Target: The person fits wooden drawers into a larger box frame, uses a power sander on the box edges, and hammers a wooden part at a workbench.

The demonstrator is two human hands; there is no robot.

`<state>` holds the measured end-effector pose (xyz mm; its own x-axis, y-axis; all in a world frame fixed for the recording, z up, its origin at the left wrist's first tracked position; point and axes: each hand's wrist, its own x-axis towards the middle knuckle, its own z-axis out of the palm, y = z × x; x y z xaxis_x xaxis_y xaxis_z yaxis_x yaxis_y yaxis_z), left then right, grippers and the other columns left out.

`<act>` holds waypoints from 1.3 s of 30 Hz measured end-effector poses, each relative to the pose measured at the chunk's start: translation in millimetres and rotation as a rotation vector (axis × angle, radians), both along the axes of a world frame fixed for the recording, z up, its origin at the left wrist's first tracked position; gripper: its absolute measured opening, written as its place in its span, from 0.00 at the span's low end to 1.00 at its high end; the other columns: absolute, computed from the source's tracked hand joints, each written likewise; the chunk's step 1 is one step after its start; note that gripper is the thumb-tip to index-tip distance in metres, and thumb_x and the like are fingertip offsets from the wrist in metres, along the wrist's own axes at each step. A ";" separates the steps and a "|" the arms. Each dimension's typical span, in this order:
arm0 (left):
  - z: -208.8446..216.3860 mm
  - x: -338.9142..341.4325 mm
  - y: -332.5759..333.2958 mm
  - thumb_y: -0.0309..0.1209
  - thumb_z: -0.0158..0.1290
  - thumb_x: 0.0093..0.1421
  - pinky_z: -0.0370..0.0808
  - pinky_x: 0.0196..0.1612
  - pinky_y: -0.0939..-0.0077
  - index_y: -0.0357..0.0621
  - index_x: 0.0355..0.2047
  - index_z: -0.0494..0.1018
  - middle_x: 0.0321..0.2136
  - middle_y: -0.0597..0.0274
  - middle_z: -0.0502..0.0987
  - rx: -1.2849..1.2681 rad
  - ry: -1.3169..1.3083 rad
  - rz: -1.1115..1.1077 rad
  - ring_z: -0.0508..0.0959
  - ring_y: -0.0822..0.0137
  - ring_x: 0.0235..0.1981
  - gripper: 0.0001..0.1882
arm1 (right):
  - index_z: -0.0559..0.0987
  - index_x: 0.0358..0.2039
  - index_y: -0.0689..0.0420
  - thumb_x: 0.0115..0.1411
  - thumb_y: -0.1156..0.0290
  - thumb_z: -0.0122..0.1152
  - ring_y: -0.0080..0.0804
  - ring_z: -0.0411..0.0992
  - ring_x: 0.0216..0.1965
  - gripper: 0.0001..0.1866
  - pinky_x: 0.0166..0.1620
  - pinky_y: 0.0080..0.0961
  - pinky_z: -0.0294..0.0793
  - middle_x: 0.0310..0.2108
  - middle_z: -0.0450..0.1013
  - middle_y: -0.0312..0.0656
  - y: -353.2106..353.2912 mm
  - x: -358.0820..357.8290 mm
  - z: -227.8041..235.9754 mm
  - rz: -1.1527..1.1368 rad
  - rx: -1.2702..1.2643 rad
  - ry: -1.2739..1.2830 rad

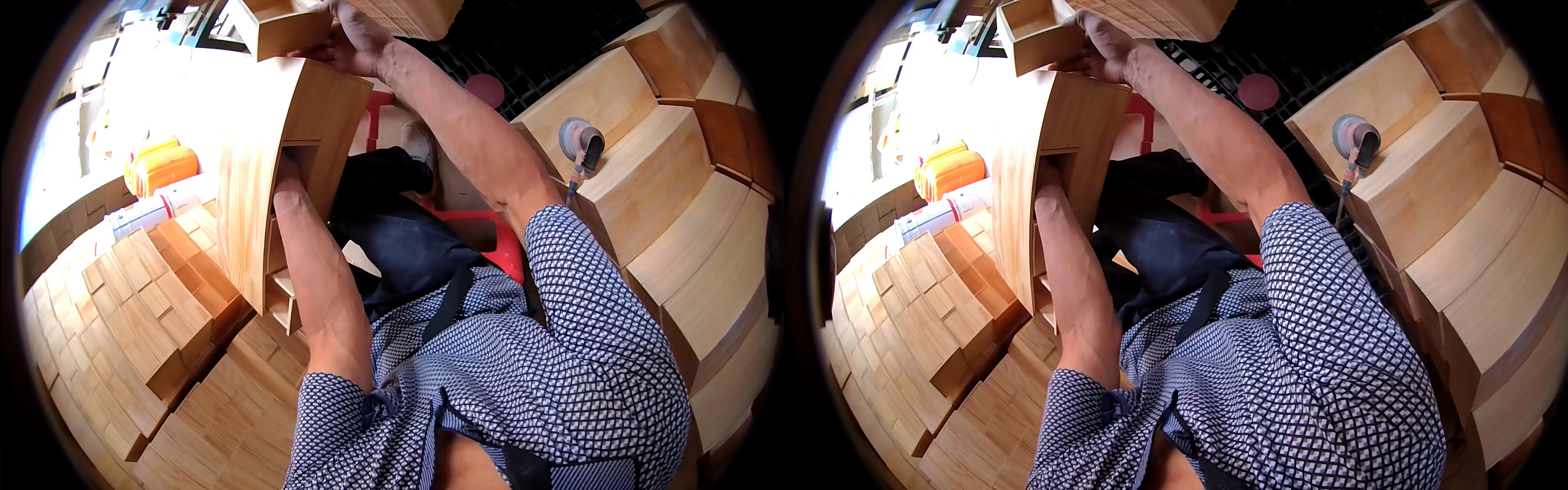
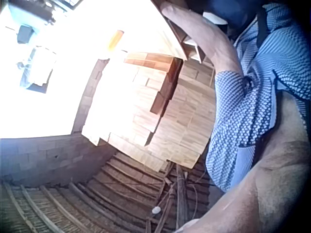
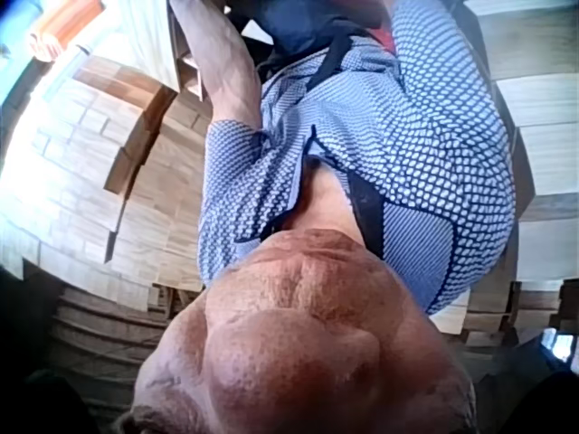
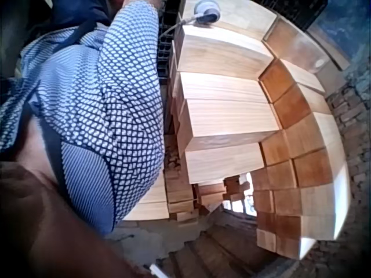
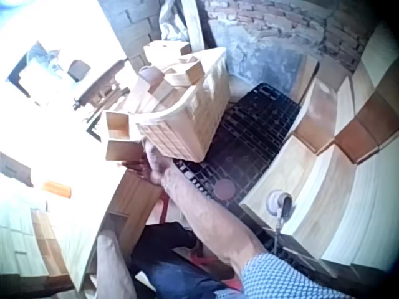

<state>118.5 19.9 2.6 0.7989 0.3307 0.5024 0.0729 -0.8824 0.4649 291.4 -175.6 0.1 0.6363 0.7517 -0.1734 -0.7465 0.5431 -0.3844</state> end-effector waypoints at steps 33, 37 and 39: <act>-5.2 25.5 13.5 0.31 0.52 0.68 0.77 0.54 0.60 0.35 0.58 0.73 0.50 0.46 0.80 0.009 0.035 0.008 0.80 0.50 0.48 0.20 | 0.76 0.59 0.59 0.68 0.27 0.42 0.37 0.83 0.42 0.44 0.48 0.32 0.80 0.46 0.83 0.48 -7.2 12.1 -4.6 0.045 0.009 -0.183; -3.7 25.4 14.0 0.31 0.52 0.68 0.78 0.53 0.59 0.35 0.57 0.73 0.49 0.45 0.80 0.012 0.043 0.007 0.80 0.49 0.47 0.20 | 0.76 0.59 0.57 0.69 0.27 0.41 0.38 0.83 0.42 0.43 0.49 0.32 0.80 0.46 0.83 0.47 -3.4 13.1 -4.8 0.027 0.021 -0.135; -4.1 21.2 17.5 0.31 0.52 0.68 0.78 0.53 0.59 0.35 0.57 0.73 0.49 0.45 0.80 0.010 0.051 0.016 0.80 0.49 0.47 0.19 | 0.76 0.59 0.57 0.69 0.28 0.41 0.38 0.83 0.43 0.43 0.50 0.33 0.81 0.46 0.83 0.47 2.8 4.8 0.5 0.018 0.033 -0.129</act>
<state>139.7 37.4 -1.4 0.8184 0.3382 0.4645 0.1101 -0.8857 0.4509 296.2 -172.8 0.5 0.6377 0.7674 -0.0659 -0.7021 0.5439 -0.4596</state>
